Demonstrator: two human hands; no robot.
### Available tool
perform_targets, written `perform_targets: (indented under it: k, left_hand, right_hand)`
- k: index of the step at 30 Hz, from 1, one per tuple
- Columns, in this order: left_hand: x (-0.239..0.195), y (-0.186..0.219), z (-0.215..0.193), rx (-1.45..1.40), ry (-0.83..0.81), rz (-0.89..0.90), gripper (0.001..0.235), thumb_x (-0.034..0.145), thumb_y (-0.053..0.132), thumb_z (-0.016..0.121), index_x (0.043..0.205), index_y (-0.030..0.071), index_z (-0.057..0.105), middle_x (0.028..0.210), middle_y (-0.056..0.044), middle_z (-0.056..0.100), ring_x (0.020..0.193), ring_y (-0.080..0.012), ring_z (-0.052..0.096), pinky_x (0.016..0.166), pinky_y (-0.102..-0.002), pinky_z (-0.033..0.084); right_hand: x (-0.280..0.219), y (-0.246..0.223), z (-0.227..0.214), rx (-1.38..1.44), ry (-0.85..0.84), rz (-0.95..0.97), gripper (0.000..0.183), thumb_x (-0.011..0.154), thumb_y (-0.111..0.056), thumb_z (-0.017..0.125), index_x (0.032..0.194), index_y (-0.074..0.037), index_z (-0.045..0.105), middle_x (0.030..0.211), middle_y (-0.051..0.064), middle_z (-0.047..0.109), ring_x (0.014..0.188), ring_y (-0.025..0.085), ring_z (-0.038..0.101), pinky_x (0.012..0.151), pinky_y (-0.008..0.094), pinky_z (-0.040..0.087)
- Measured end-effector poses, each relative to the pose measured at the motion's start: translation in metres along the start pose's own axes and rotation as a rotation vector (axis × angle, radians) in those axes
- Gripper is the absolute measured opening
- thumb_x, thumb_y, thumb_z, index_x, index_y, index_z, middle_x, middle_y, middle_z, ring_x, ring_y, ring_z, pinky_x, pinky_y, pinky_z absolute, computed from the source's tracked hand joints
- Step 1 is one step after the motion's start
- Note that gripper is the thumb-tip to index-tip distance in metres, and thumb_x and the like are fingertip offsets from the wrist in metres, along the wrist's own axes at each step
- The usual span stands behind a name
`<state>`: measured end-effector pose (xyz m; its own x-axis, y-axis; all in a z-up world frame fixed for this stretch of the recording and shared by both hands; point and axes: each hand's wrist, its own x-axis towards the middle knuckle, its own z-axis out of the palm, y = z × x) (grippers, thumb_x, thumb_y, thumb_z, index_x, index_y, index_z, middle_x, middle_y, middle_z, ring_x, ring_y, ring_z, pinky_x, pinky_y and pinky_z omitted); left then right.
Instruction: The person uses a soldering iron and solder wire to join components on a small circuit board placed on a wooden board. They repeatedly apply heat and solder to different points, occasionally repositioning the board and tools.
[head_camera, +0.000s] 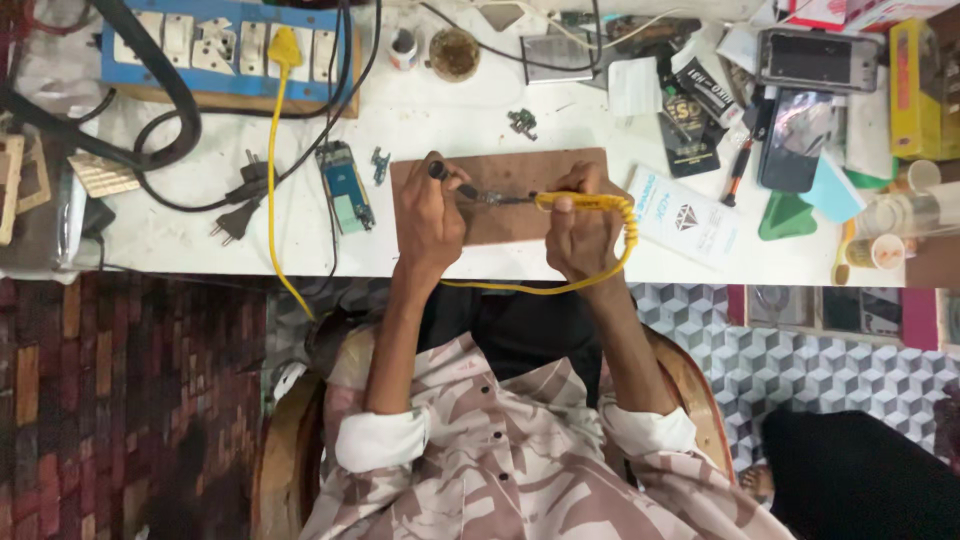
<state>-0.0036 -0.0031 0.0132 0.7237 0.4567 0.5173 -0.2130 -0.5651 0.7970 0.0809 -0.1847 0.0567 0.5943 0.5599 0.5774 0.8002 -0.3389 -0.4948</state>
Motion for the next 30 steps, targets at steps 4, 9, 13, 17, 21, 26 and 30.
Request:
perform_targets:
  k: [4, 9, 13, 17, 21, 26, 30]
  left_hand:
    - [-0.004, -0.003, 0.001, -0.038, 0.026, 0.037, 0.018, 0.094, -0.010, 0.042, 0.110, -0.012, 0.051, 0.095, -0.023, 0.063, 0.086, -0.0380, 0.063, 0.073, -0.041, 0.055]
    - [-0.008, -0.009, 0.003, -0.071, 0.016, -0.003, 0.019, 0.093, -0.012, 0.039, 0.104, -0.009, 0.053, 0.097, -0.022, 0.062, 0.089, -0.0359, 0.066, 0.079, -0.041, 0.057]
    - [-0.009, -0.012, 0.005, -0.076, 0.021, -0.042, 0.018, 0.096, -0.011, 0.040, 0.107, -0.009, 0.054, 0.098, -0.022, 0.063, 0.088, -0.0360, 0.065, 0.079, -0.042, 0.055]
    - [-0.009, -0.014, 0.004, -0.085, 0.036, -0.053, 0.015, 0.102, -0.007, 0.043, 0.109, -0.008, 0.056, 0.100, -0.021, 0.065, 0.090, -0.0380, 0.065, 0.081, -0.046, 0.054]
    - [-0.009, -0.007, 0.002, 0.006, 0.041, -0.009, 0.014, 0.100, -0.004, 0.047, 0.106, -0.006, 0.060, 0.097, -0.022, 0.065, 0.088, -0.0415, 0.063, 0.077, -0.049, 0.048]
    - [-0.006, -0.009, 0.002, -0.108, 0.036, -0.072, 0.019, 0.109, 0.007, 0.043, 0.103, -0.003, 0.058, 0.096, -0.018, 0.068, 0.085, -0.0339, 0.067, 0.076, -0.043, 0.051]
    - [-0.013, -0.015, 0.005, -0.231, 0.171, -0.193, 0.029, 0.111, 0.018, 0.041, 0.101, -0.003, 0.059, 0.090, -0.016, 0.067, 0.078, -0.0301, 0.064, 0.073, -0.041, 0.051]
  right_hand:
    - [-0.009, 0.002, -0.004, 0.038, -0.051, 0.039, 0.023, 0.102, -0.015, 0.051, 0.107, 0.004, 0.062, 0.098, 0.017, 0.066, 0.082, 0.032, 0.067, 0.076, 0.042, 0.054]
    - [-0.009, 0.001, -0.009, -0.656, -0.025, -0.471, 0.020, 0.100, -0.006, 0.058, 0.120, -0.002, 0.057, 0.110, 0.023, 0.069, 0.095, 0.032, 0.069, 0.085, 0.047, 0.047]
    - [-0.006, -0.002, -0.008, -0.099, -0.089, 0.190, 0.015, 0.108, -0.014, 0.064, 0.104, -0.001, 0.057, 0.083, 0.010, 0.067, 0.077, 0.027, 0.063, 0.078, 0.046, 0.045]
    - [-0.002, -0.004, -0.011, -0.041, 0.088, 0.165, 0.016, 0.105, -0.012, 0.063, 0.096, 0.000, 0.059, 0.084, 0.012, 0.061, 0.070, 0.023, 0.057, 0.067, 0.037, 0.043]
    - [0.019, -0.003, 0.000, 0.135, 0.332, 0.091, 0.014, 0.108, -0.012, 0.061, 0.105, 0.002, 0.063, 0.094, 0.011, 0.063, 0.075, 0.019, 0.056, 0.067, 0.029, 0.042]
    - [0.057, 0.019, 0.026, 0.539, 0.225, 0.283, 0.022, 0.106, -0.016, 0.064, 0.118, 0.002, 0.063, 0.104, 0.008, 0.071, 0.085, 0.010, 0.060, 0.075, 0.026, 0.048]
    - [0.074, 0.031, 0.051, 0.320, 0.097, 0.309, 0.024, 0.104, -0.013, 0.070, 0.123, 0.001, 0.070, 0.096, 0.008, 0.073, 0.062, 0.009, 0.050, 0.055, 0.025, 0.041]
